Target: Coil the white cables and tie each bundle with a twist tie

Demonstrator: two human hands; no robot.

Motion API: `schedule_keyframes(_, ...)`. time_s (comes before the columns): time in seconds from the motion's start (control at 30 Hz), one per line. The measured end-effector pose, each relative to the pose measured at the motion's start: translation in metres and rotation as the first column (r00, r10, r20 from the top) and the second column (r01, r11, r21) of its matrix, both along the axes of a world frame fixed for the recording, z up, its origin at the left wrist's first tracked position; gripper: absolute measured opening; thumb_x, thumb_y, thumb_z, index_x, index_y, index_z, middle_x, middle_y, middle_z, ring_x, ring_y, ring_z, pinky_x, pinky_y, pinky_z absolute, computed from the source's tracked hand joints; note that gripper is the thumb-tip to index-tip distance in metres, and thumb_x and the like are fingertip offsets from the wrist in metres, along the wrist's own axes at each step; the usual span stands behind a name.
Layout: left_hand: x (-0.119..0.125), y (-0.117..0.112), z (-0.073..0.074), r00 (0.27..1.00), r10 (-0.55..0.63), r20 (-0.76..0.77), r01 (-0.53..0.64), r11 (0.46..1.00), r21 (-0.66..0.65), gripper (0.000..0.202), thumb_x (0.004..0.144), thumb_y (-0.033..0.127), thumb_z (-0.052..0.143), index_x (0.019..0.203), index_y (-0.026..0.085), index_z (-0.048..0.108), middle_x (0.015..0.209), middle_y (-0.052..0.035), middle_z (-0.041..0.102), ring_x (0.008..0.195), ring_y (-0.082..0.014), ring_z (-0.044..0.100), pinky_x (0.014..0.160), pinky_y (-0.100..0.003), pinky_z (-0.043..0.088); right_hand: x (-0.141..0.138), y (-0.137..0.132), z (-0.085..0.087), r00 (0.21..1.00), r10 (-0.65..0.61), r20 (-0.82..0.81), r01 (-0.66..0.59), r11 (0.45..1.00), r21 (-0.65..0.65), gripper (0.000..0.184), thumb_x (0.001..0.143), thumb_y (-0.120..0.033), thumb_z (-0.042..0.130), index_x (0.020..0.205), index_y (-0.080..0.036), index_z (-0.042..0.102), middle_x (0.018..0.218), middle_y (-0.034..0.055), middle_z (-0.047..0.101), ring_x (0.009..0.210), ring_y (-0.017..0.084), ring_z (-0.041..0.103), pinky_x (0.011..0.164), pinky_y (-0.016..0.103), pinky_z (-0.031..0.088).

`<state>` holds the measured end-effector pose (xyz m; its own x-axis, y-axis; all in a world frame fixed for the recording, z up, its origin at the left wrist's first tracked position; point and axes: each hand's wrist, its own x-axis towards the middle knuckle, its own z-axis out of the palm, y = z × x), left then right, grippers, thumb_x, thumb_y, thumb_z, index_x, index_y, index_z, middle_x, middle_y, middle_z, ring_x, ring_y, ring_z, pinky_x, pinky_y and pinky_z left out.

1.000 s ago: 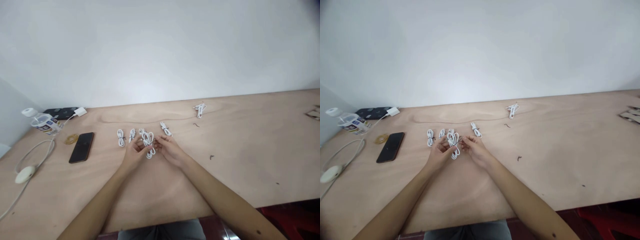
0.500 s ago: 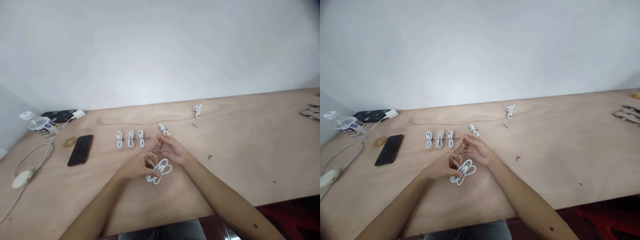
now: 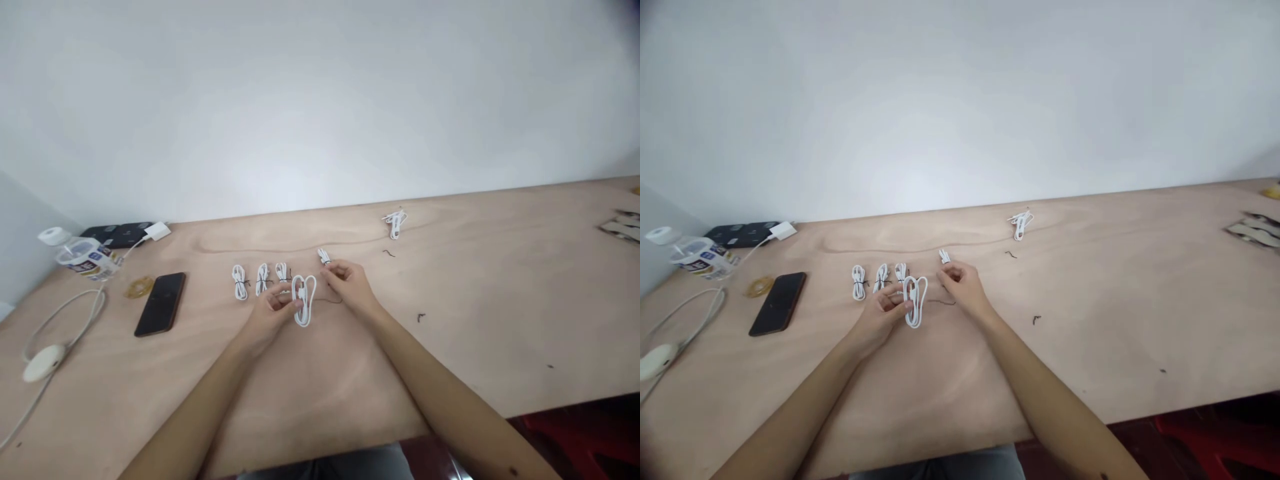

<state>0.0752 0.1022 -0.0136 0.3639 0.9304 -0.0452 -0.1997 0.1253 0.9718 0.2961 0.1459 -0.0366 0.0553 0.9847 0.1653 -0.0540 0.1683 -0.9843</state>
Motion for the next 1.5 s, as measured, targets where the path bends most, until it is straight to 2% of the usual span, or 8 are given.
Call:
schedule_keyframes(0.23, 0.001, 0.003, -0.005, 0.991, 0.132, 0.004, -0.132, 0.991, 0.027, 0.041, 0.084, 0.037, 0.087, 0.118, 0.019, 0.073, 0.107, -0.0096, 0.08, 0.094, -0.0224, 0.074, 0.083, -0.031, 0.056, -0.008, -0.012, 0.008, 0.957, -0.12, 0.264, 0.058, 0.971, 0.23, 0.02, 0.095, -0.042, 0.07, 0.094, -0.023, 0.075, 0.092, 0.0051, 0.07, 0.088, 0.023, 0.062, 0.081, 0.036, 0.05)
schedule_keyframes(0.43, 0.001, 0.003, 0.001, 0.986, 0.159, -0.041, -0.155, 0.984, 0.092, 0.036, 0.083, 0.034, 0.087, 0.113, 0.017, 0.078, 0.121, -0.0135, 0.078, 0.109, -0.028, 0.073, 0.096, -0.037, 0.056, -0.035, -0.035, 0.008, 0.965, 0.204, 0.168, -0.216, 0.974, 0.062, 0.024, 0.092, -0.045, 0.077, 0.104, -0.025, 0.075, 0.081, 0.0011, 0.069, 0.071, 0.02, 0.061, 0.065, 0.031, 0.048)
schedule_keyframes(0.6, -0.004, 0.003, -0.008, 0.98, 0.168, 0.106, -0.167, 0.986, -0.015, 0.029, 0.086, 0.029, 0.079, 0.113, 0.018, 0.079, 0.118, -0.0124, 0.079, 0.105, -0.0285, 0.074, 0.093, -0.04, 0.057, -0.042, -0.034, 0.008, 0.968, 0.25, -0.002, -0.25, 0.968, 0.028, 0.026, 0.093, -0.047, 0.074, 0.108, -0.025, 0.077, 0.094, 0.005, 0.077, 0.084, 0.025, 0.071, 0.077, 0.037, 0.057)
schedule_keyframes(0.77, -0.003, -0.002, -0.009, 0.995, 0.086, -0.043, -0.081, 0.992, 0.101, 0.038, 0.089, 0.032, 0.079, 0.124, 0.019, 0.076, 0.116, -0.0131, 0.08, 0.098, -0.026, 0.075, 0.093, -0.039, 0.058, -0.034, -0.044, 0.016, 0.961, 0.272, -0.054, -0.275, 0.96, -0.045, 0.03, 0.093, -0.048, 0.074, 0.111, -0.024, 0.079, 0.093, 0.0058, 0.079, 0.081, 0.026, 0.074, 0.072, 0.039, 0.058)
schedule_keyframes(1.0, -0.004, -0.029, 0.007, 0.935, 0.099, -0.34, -0.047, 0.986, 0.16, 0.039, 0.096, 0.038, 0.067, 0.13, 0.019, 0.074, 0.102, -0.0106, 0.079, 0.08, -0.0211, 0.072, 0.067, -0.029, 0.055, -0.015, -0.081, 0.03, 0.978, 0.159, 0.136, -0.146, 0.984, -0.106, 0.036, 0.097, -0.048, 0.067, 0.12, -0.022, 0.078, 0.098, 0.0071, 0.079, 0.083, 0.025, 0.07, 0.073, 0.035, 0.055)
schedule_keyframes(1.2, -0.039, -0.062, 0.003, 0.83, 0.369, -0.418, -0.345, 0.929, 0.134, 0.043, 0.094, 0.05, 0.068, 0.122, 0.018, 0.077, 0.089, -0.0068, 0.075, 0.071, -0.018, 0.064, 0.062, -0.026, 0.048, 0.016, -0.112, 0.021, 0.979, 0.002, 0.205, 0.046, 0.972, -0.23, 0.045, 0.094, -0.053, 0.069, 0.125, -0.021, 0.074, 0.075, 0.0017, 0.064, 0.067, 0.021, 0.056, 0.062, 0.032, 0.046)
schedule_keyframes(1.33, -0.06, -0.082, -0.008, 0.806, 0.509, -0.301, -0.521, 0.852, 0.047, 0.049, 0.093, 0.053, 0.072, 0.126, 0.017, 0.075, 0.077, -0.0012, 0.067, 0.058, -0.0106, 0.049, 0.055, -0.022, 0.041, 0.036, -0.12, 0.016, 0.98, -0.173, -0.099, 0.137, 0.945, -0.298, 0.034, 0.093, -0.051, 0.074, 0.112, -0.022, 0.076, 0.072, -0.001, 0.05, 0.065, 0.016, 0.045, 0.059, 0.03, 0.043)
schedule_keyframes(1.5, -0.085, -0.095, -0.009, 0.706, 0.689, -0.165, -0.7, 0.714, -0.015, 0.047, 0.087, 0.047, 0.082, 0.124, 0.019, 0.074, 0.075, 0.0024, 0.062, 0.061, -0.0087, 0.05, 0.055, -0.019, 0.042, 0.068, -0.118, 0.013, 0.794, -0.226, -0.565, 0.002, 0.929, -0.37, 0.022, 0.096, -0.04, 0.071, 0.104, -0.02, 0.076, 0.076, -0.0014, 0.039, 0.067, 0.014, 0.04, 0.058, 0.026, 0.048)
